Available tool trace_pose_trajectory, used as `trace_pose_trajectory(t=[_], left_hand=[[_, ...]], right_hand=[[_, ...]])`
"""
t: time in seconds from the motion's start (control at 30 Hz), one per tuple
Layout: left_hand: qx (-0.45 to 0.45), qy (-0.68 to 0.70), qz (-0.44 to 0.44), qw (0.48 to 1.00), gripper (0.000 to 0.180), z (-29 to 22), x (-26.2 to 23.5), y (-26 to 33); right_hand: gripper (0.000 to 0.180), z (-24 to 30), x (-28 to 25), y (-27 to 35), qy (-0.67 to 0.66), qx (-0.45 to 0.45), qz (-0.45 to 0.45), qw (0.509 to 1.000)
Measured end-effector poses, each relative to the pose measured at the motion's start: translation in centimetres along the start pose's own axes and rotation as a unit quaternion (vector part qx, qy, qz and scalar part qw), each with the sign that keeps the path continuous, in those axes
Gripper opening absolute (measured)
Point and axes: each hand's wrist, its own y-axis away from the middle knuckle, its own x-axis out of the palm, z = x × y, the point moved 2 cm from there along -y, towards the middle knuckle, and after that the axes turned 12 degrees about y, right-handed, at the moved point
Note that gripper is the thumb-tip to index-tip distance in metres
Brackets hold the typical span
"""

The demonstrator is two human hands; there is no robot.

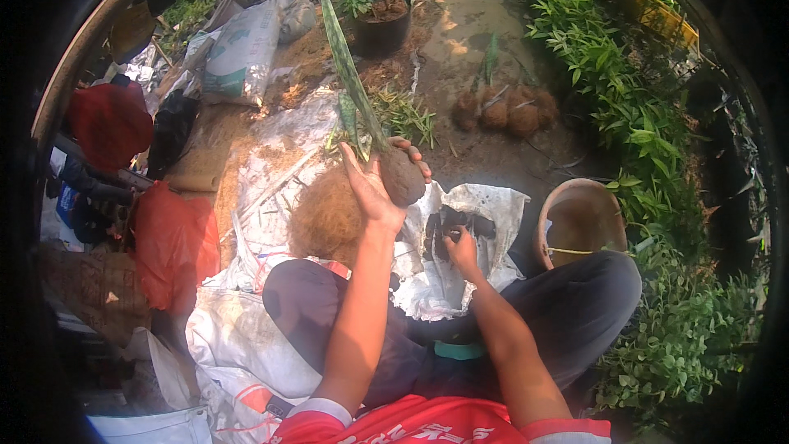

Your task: The person sits cross-legged and wraps a long leafy plant stem with a ball of dark soil or mud, repeatedly adding more material and shaping it around the stem by hand. The person occasionally reaches into a nearby white sack to retrieve additional soil.

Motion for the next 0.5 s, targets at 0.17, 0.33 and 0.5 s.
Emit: trace_pose_trajectory(t=[0.17, 0.33, 0.5], left_hand=[[-0.053, -0.085, -0.033, 0.994, 0.071, 1.3, -0.8, -0.7], [-0.104, -0.118, -0.058, 0.986, 0.043, 3.4, -1.9, -0.6], [-0.147, 0.032, -0.070, 0.986, 0.058, 5.4, -3.0, -0.4]], right_hand=[[0.024, 1.4, -2.4, -1.5, -0.381, 0.225, 0.078, 0.893], [0.025, 4.9, -6.6, -1.5, -0.559, 0.196, 0.047, 0.804], [0.028, 10.1, -13.5, -0.8, -0.570, 0.175, -0.007, 0.803]])
